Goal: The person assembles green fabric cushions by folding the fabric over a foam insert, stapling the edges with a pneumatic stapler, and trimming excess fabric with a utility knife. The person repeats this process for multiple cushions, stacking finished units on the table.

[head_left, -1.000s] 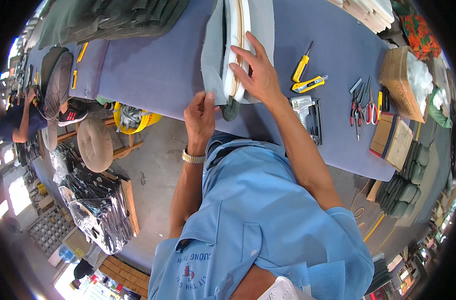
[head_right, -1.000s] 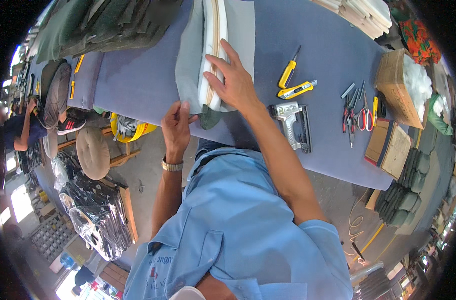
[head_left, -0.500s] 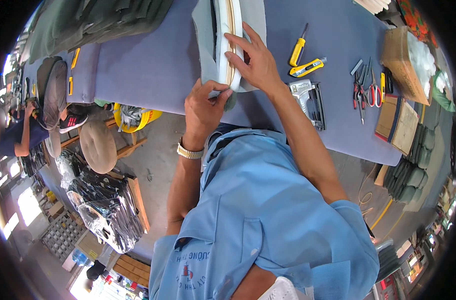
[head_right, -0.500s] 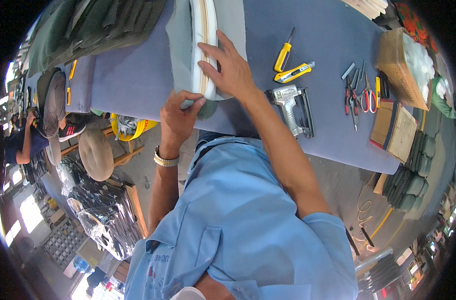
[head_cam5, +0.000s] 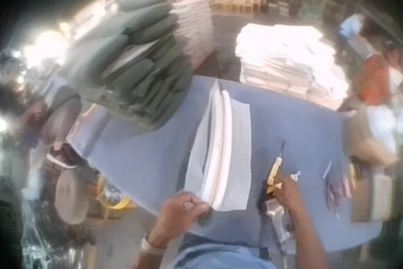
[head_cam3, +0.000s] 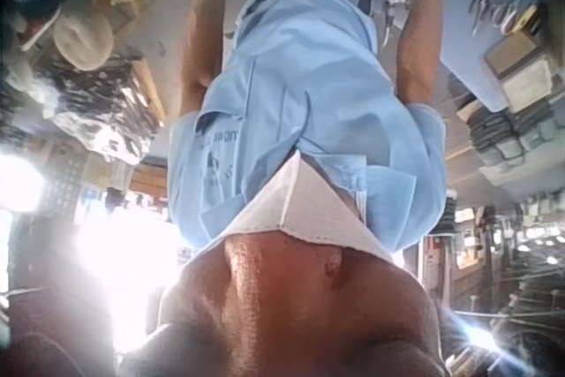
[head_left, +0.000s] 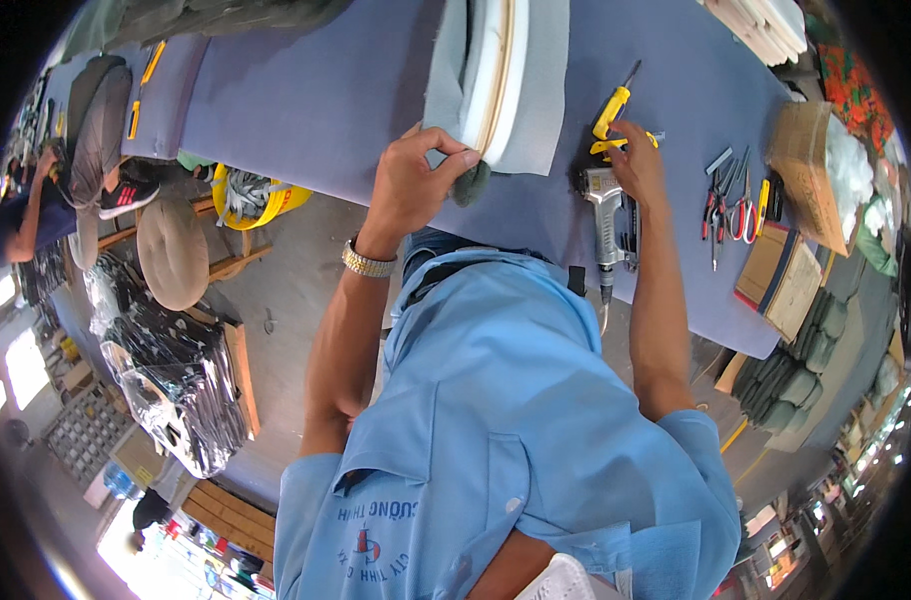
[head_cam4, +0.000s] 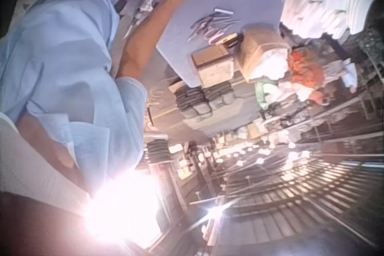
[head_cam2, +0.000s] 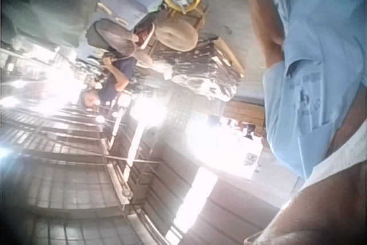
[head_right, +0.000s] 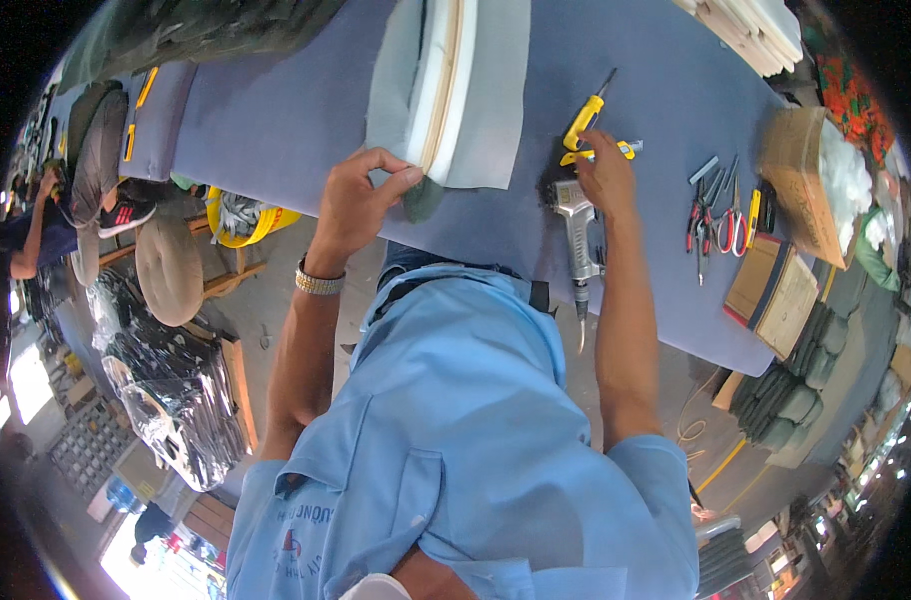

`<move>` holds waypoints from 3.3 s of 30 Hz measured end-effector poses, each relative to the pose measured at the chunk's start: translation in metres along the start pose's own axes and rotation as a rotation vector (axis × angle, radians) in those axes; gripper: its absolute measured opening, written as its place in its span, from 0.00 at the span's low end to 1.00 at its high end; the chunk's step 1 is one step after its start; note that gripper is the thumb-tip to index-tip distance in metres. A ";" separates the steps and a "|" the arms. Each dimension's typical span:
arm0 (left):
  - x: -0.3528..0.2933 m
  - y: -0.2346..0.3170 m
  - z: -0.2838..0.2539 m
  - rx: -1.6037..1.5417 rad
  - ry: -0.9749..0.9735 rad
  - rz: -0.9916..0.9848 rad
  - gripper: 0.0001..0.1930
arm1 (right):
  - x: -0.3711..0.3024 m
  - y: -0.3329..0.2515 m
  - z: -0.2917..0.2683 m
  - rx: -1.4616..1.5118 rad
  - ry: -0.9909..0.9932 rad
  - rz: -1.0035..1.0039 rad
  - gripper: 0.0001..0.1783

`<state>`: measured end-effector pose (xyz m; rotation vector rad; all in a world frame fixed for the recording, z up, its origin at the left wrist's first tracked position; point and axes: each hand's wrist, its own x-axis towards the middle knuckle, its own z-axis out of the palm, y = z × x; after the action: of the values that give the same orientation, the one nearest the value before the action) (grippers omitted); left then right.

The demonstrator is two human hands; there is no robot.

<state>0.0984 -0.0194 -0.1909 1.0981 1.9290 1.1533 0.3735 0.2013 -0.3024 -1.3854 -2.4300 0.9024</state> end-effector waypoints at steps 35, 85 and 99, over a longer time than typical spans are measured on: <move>0.001 0.001 0.012 0.040 -0.058 0.041 0.12 | -0.016 -0.190 -0.006 1.251 0.237 0.024 0.25; -0.001 0.018 0.073 -0.180 -0.059 -0.039 0.12 | 0.007 -0.149 0.008 0.722 0.241 0.089 0.32; 0.002 0.006 0.065 -0.221 -0.104 -0.025 0.12 | -0.012 -0.164 -0.021 0.921 0.362 0.019 0.14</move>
<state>0.1532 0.0089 -0.2132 0.9922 1.6866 1.2369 0.2730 0.1390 -0.1867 -1.0661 -1.4114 1.3728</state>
